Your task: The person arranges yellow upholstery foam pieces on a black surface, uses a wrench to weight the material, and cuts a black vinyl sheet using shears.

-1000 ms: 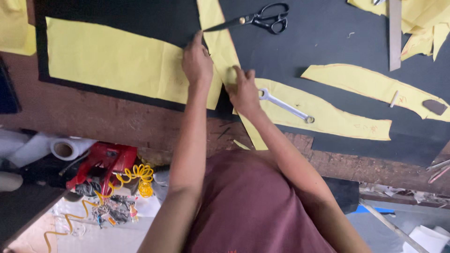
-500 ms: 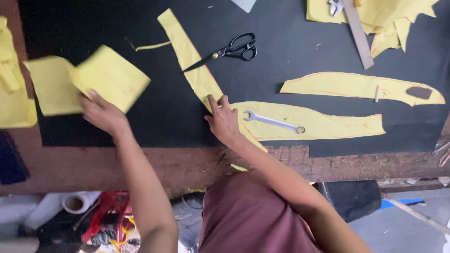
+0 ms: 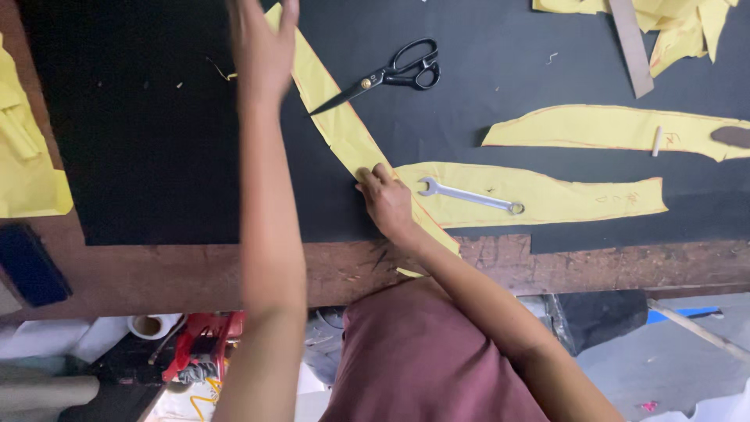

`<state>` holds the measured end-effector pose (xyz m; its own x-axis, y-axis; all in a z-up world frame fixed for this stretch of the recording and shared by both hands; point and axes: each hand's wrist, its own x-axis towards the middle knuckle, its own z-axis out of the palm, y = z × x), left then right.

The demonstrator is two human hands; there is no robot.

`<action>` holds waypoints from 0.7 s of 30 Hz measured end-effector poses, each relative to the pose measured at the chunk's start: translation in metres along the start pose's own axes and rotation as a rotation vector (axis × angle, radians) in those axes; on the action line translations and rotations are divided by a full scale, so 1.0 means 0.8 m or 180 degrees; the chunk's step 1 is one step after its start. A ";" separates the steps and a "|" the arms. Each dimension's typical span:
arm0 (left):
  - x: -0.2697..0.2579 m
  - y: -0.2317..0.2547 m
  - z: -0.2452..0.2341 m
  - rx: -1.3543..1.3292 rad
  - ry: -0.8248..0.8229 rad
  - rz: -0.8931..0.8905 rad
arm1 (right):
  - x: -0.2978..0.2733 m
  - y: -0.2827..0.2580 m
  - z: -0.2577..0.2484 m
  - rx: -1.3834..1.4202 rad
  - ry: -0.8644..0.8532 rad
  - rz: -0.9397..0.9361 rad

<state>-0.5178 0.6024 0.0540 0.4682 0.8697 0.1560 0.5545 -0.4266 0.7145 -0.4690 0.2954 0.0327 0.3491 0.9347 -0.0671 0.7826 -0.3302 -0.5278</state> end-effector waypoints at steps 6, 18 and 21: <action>-0.249 0.052 0.023 -0.2025 0.0154 -0.2458 | 0.013 -0.026 -0.001 0.1107 0.0372 0.0931; -0.274 0.015 -0.022 -0.0888 -0.0392 -0.2183 | 0.006 -0.068 0.066 0.4783 -0.0903 0.1557; -0.263 -0.005 -0.016 -0.1588 -0.0551 -0.1985 | 0.001 -0.082 0.008 0.4869 -0.1090 0.1818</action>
<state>-0.6277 0.4245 0.0270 0.2969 0.8427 -0.4491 0.3959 0.3194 0.8610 -0.5231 0.3187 0.0620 0.1102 0.7992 -0.5908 -0.6617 -0.3846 -0.6437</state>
